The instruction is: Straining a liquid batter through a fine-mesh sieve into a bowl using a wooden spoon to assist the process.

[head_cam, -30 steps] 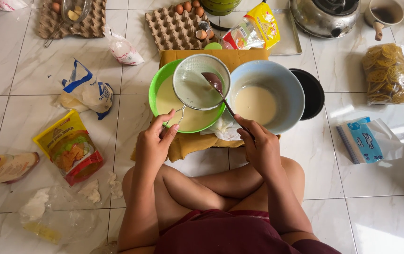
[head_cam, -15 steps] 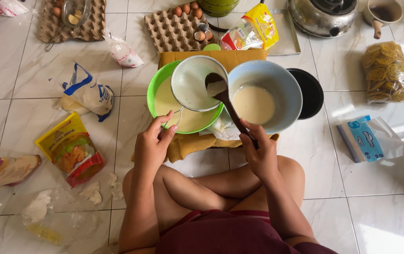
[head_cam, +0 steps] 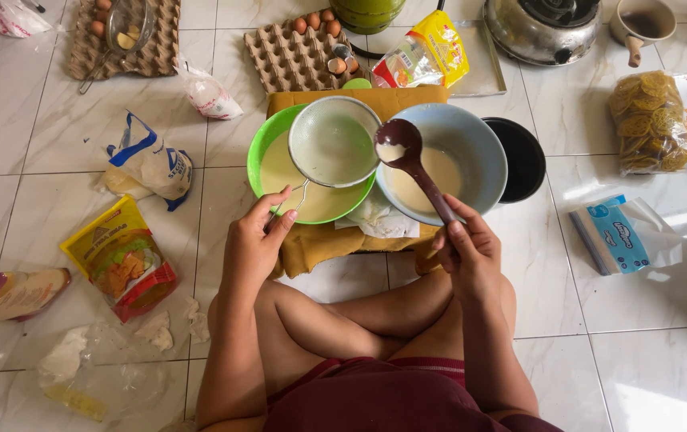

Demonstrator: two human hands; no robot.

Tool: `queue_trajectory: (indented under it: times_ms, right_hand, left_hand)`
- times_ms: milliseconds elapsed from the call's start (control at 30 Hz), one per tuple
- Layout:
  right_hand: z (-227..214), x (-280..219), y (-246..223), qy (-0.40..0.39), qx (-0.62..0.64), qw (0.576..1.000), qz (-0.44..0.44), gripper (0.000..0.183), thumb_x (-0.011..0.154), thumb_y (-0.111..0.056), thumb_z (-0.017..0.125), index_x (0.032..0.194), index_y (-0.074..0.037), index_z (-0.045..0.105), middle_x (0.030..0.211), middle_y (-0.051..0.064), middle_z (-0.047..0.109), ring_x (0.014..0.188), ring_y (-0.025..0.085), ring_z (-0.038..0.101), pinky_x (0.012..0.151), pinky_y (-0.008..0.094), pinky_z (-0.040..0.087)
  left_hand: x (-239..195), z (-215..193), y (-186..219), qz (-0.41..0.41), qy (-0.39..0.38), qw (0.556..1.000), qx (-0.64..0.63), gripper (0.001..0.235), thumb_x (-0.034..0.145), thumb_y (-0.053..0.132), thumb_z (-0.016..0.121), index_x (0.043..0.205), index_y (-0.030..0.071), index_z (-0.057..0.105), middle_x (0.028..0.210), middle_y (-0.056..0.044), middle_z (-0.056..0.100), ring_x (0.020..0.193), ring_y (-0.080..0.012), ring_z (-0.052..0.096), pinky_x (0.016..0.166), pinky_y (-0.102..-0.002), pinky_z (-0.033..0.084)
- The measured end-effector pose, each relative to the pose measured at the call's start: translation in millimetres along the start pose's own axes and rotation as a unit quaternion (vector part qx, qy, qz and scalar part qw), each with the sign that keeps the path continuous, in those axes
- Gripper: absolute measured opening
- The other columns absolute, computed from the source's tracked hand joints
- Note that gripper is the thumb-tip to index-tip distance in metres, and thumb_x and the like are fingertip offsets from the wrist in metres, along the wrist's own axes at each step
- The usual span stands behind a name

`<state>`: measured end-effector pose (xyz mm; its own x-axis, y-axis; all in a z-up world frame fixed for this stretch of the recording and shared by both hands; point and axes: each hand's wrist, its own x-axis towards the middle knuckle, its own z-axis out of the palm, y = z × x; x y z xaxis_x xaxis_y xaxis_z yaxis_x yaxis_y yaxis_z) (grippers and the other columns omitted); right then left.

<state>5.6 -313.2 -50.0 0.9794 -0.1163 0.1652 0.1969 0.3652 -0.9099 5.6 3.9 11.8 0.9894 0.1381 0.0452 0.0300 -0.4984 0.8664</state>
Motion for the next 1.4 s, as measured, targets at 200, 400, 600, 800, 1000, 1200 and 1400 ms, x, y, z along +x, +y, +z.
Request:
queue_trajectory:
  times_ms: [200, 400, 600, 800, 1000, 1200, 1400]
  right_hand:
    - [-23.3, -6.6, -15.6, 0.04, -0.064, 0.997, -0.024, 0.04, 0.104, -0.005, 0.053, 0.142, 0.003, 0.056, 0.066, 0.017, 0.06, 0.04, 0.011, 0.045, 0.041, 0.018, 0.033]
    - [-34.2, -7.4, -41.0, 0.107, -0.278, 0.951, -0.079, 0.026, 0.104, 0.0, 0.063, 0.129, 0.001, 0.069, 0.063, 0.017, 0.064, 0.045, 0.016, 0.049, 0.048, 0.024, 0.042]
    - [-37.9, -9.0, -37.5, 0.08, -0.302, 0.948, -0.062, 0.027, 0.103, -0.001, 0.065, 0.13, 0.002, 0.069, 0.066, 0.017, 0.066, 0.047, 0.018, 0.053, 0.051, 0.025, 0.045]
    - [-43.3, -11.8, -39.8, 0.073, -0.298, 0.949, -0.07, 0.031, 0.102, 0.001, 0.064, 0.133, 0.003, 0.066, 0.072, 0.017, 0.067, 0.052, 0.017, 0.054, 0.055, 0.027, 0.046]
    - [-38.3, -7.1, -51.3, 0.107, -0.421, 0.891, -0.136, 0.034, 0.098, 0.005, 0.073, 0.132, 0.002, 0.069, 0.085, 0.019, 0.072, 0.06, 0.022, 0.063, 0.06, 0.033, 0.051]
    - [-36.3, 27.5, -45.7, 0.152, -0.505, 0.81, -0.255, 0.036, 0.093, 0.009, 0.079, 0.127, -0.001, 0.072, 0.091, 0.015, 0.074, 0.076, 0.027, 0.07, 0.067, 0.032, 0.057]
    - [4.2, 44.2, -47.4, 0.04, -0.455, 0.864, -0.21, 0.05, 0.088, 0.006, 0.077, 0.135, -0.007, 0.065, 0.095, 0.014, 0.074, 0.082, 0.029, 0.072, 0.075, 0.038, 0.056]
  left_hand:
    - [5.6, -10.1, 12.7, -0.011, -0.008, 0.996, 0.087, 0.031, 0.098, 0.034, 0.065, 0.128, 0.03, 0.068, 0.057, -0.008, 0.062, 0.062, -0.0265, 0.065, 0.068, -0.044, 0.055]
    - [7.6, -12.7, 7.1, -0.012, 0.019, 0.979, 0.201, 0.041, 0.097, 0.047, 0.064, 0.135, 0.031, 0.064, 0.085, -0.013, 0.075, 0.08, -0.0359, 0.073, 0.075, -0.05, 0.057]
    - [4.1, -20.4, 4.0, 0.004, 0.04, 0.986, 0.161, 0.045, 0.097, 0.044, 0.067, 0.137, 0.026, 0.061, 0.091, -0.011, 0.073, 0.078, -0.0359, 0.071, 0.073, -0.051, 0.056]
    - [-6.2, -29.3, 8.8, 0.073, 0.133, 0.975, 0.161, 0.044, 0.099, 0.042, 0.07, 0.132, 0.012, 0.065, 0.086, -0.011, 0.07, 0.073, -0.0328, 0.069, 0.067, -0.047, 0.056]
    - [-19.4, -7.0, 24.8, 0.237, 0.221, 0.94, 0.103, 0.024, 0.098, 0.027, 0.075, 0.113, 0.008, 0.072, 0.079, -0.005, 0.064, 0.068, -0.0221, 0.061, 0.061, -0.032, 0.053]
    - [-30.6, 30.3, 35.5, 0.319, 0.129, 0.935, 0.09, 0.021, 0.096, 0.026, 0.073, 0.11, 0.011, 0.074, 0.072, 0.001, 0.062, 0.064, -0.0164, 0.059, 0.062, -0.03, 0.053]
    - [-41.5, 42.1, 33.5, 0.327, 0.106, 0.936, 0.08, 0.019, 0.096, 0.026, 0.071, 0.109, 0.012, 0.074, 0.068, 0.0, 0.063, 0.06, -0.0151, 0.058, 0.06, -0.027, 0.052]
